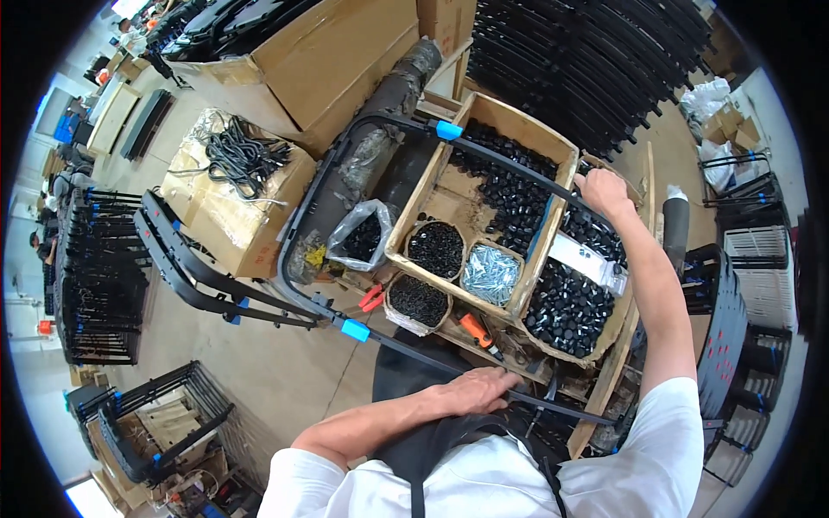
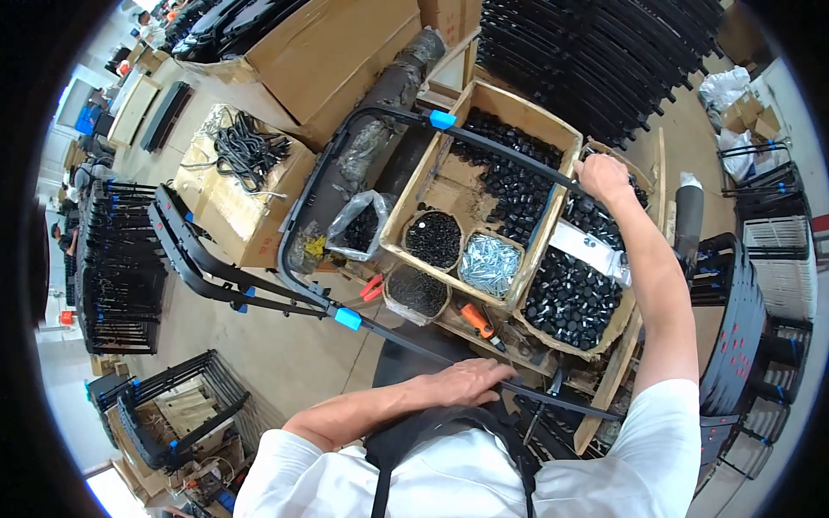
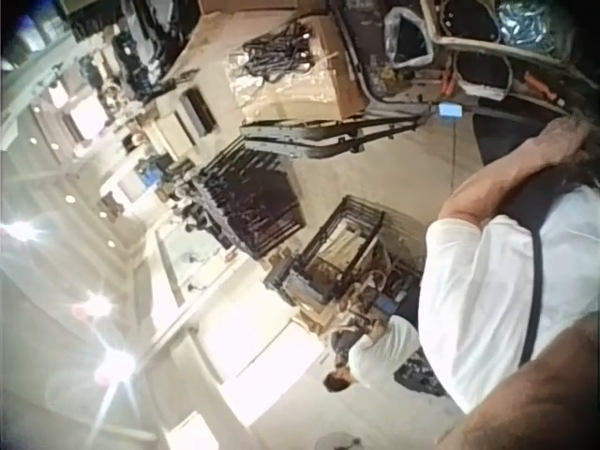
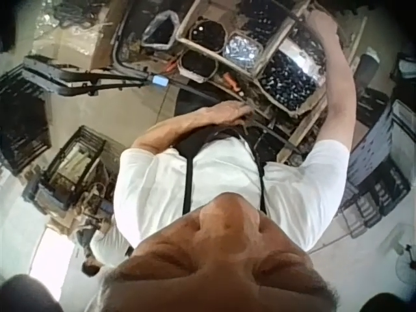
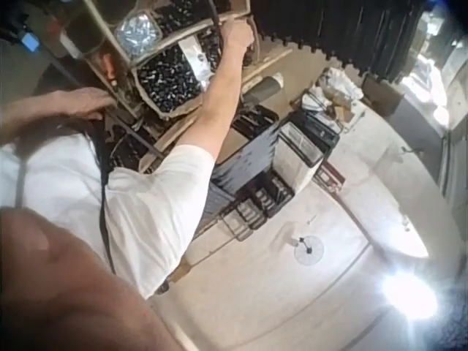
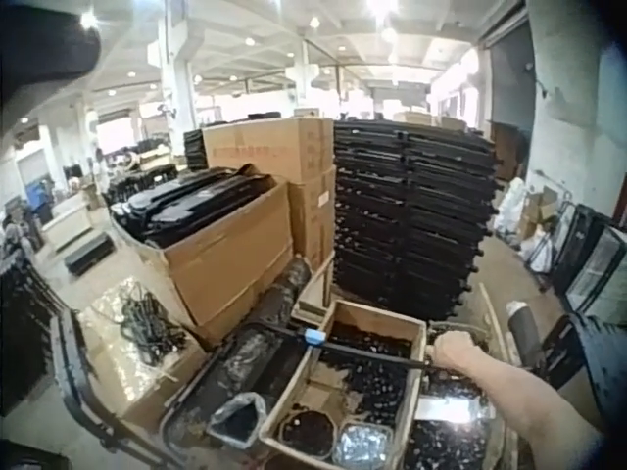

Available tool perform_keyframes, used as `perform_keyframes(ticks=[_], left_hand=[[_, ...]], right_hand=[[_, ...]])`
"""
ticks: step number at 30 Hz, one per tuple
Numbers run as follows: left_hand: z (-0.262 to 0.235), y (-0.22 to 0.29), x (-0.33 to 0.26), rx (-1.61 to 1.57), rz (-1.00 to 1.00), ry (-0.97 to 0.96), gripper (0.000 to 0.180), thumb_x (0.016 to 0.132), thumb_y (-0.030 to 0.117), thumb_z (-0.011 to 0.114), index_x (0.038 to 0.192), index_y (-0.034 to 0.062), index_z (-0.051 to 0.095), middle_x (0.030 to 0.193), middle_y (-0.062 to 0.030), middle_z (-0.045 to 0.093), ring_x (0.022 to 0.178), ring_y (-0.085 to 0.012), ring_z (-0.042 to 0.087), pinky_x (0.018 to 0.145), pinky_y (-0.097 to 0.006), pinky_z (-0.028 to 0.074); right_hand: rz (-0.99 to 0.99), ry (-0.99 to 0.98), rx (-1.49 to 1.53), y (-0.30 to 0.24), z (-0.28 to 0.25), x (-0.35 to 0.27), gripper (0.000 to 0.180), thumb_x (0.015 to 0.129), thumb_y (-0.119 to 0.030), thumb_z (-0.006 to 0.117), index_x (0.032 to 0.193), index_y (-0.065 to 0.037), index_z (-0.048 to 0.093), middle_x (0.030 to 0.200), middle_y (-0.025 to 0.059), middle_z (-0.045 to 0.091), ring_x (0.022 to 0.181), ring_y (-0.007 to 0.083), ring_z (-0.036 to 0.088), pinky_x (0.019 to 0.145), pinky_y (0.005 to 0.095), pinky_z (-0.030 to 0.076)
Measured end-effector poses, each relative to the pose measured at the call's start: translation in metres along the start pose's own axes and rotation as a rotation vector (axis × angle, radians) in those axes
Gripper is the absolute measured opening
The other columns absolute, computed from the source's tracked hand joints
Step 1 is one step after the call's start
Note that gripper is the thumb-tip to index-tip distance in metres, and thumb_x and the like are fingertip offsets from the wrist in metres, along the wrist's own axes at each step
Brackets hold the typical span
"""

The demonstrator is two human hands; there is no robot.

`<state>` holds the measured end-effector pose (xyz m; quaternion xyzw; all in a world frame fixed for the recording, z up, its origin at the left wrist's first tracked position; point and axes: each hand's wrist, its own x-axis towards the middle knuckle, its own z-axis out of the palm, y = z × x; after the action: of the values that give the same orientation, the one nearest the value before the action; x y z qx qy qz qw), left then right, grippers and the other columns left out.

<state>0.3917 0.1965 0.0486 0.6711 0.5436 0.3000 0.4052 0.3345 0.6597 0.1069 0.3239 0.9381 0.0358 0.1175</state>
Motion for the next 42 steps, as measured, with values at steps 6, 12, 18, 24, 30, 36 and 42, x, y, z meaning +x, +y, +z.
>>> perform_keyframes(ticks=[6,12,18,24,30,36,42], left_hand=[[-0.012,0.002,-0.007,-0.204,-0.204,-0.015,0.038,0.096,0.013,0.067,0.134,0.0115,0.062,0.114,-0.0196,0.064,0.114,-0.0408,0.064,0.097,-0.049,0.053],[0.003,0.003,-0.001,-0.121,-0.302,-0.106,0.027,0.103,0.029,0.057,0.122,0.0231,0.074,0.104,-0.0166,0.072,0.102,-0.0411,0.071,0.089,-0.053,0.058],[0.009,0.002,0.002,-0.057,-0.227,0.0,0.034,0.1,0.035,0.066,0.133,0.0245,0.068,0.106,-0.0178,0.069,0.108,-0.0413,0.068,0.09,-0.051,0.057],[0.018,-0.01,-0.011,-0.229,-0.235,0.071,0.047,0.098,0.024,0.067,0.143,0.019,0.056,0.124,-0.0214,0.061,0.113,-0.0472,0.064,0.098,-0.054,0.053],[-0.005,0.009,-0.003,-0.258,-0.39,-0.117,0.038,0.098,0.023,0.058,0.135,0.0284,0.066,0.115,-0.022,0.073,0.109,-0.044,0.069,0.093,-0.056,0.056],[-0.002,0.016,0.002,-0.239,-0.422,-0.083,0.033,0.102,0.045,0.057,0.123,0.0259,0.075,0.113,-0.0145,0.077,0.105,-0.0419,0.072,0.09,-0.054,0.057],[0.015,0.015,-0.008,-0.068,-0.334,0.04,0.043,0.1,0.043,0.066,0.137,0.0227,0.066,0.106,-0.0156,0.076,0.099,-0.041,0.073,0.083,-0.053,0.058]], right_hand=[[-0.111,-0.096,-0.155,-0.02,-0.013,-0.003,0.055,0.09,-0.049,0.065,0.107,0.003,0.079,0.105,0.0299,0.076,0.101,0.0421,0.076,0.09,0.0522,0.061],[-0.161,-0.073,-0.223,-0.02,-0.023,-0.013,0.033,0.086,-0.024,0.068,0.109,-0.003,0.08,0.115,0.0193,0.079,0.109,0.0334,0.077,0.093,0.0454,0.061],[-0.185,0.007,-0.234,0.003,-0.008,-0.002,0.024,0.085,-0.019,0.064,0.099,-0.005,0.077,0.104,0.019,0.078,0.102,0.0344,0.077,0.086,0.0456,0.063],[-0.113,-0.076,-0.361,0.004,0.001,0.015,0.024,0.088,-0.018,0.063,0.1,-0.007,0.08,0.107,0.0201,0.079,0.103,0.0345,0.077,0.087,0.0466,0.063],[-0.174,0.007,-0.17,0.004,0.004,-0.004,0.023,0.088,-0.015,0.062,0.101,-0.009,0.08,0.104,0.0206,0.078,0.1,0.0369,0.077,0.086,0.0492,0.062],[-0.141,-0.148,-0.429,-0.002,0.0,0.014,0.023,0.089,-0.016,0.062,0.1,-0.008,0.08,0.103,0.0198,0.079,0.1,0.0353,0.078,0.085,0.0487,0.063],[-0.146,-0.067,-0.378,-0.011,0.006,0.0,0.022,0.089,-0.017,0.065,0.1,-0.009,0.082,0.107,0.0171,0.08,0.102,0.0327,0.078,0.086,0.046,0.063]])
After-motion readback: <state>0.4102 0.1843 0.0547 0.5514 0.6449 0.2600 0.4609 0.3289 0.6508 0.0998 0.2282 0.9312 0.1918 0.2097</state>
